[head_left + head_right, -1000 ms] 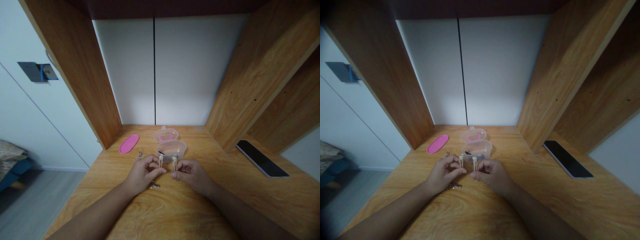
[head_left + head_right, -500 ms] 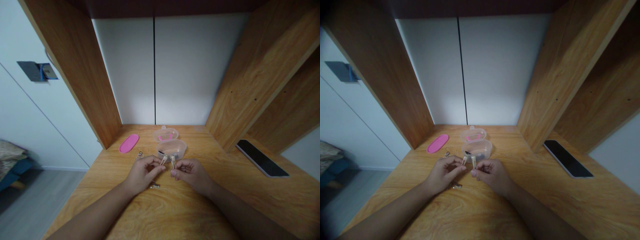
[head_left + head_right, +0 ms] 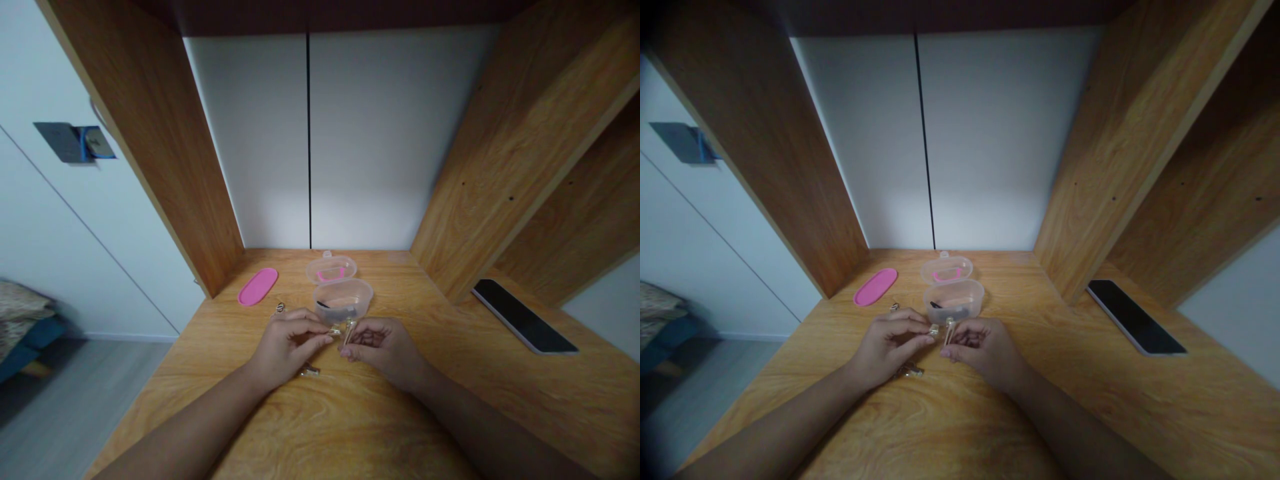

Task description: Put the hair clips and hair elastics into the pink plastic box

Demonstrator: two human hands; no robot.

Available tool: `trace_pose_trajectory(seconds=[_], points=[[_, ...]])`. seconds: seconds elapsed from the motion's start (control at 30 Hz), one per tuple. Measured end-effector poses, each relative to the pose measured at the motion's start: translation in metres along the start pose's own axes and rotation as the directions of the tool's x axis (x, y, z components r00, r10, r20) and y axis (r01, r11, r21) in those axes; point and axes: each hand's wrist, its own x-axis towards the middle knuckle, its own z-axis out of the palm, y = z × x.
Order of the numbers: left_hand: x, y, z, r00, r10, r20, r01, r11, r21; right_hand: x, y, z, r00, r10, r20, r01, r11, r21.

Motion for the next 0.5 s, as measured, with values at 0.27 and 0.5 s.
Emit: trace_pose_trajectory(seconds=[0.27, 0.5], points=[[-0.0032, 0.0015, 0.0012, 0.995, -0.001, 0.098, 0.0, 1.0, 0.018, -0.0024, -0.0056, 0.0002, 0.995, -0.08, 0.064, 0.086, 0.991, -0.105], [-0.0026, -0.0004, 0.0024, 0.988, 0.019, 0.156, -0.019, 1.0, -0.002, -0.0026, -0.0024, 0.0023, 0.997, -0.042, 0.057, 0.046, 0.997, -0.055]])
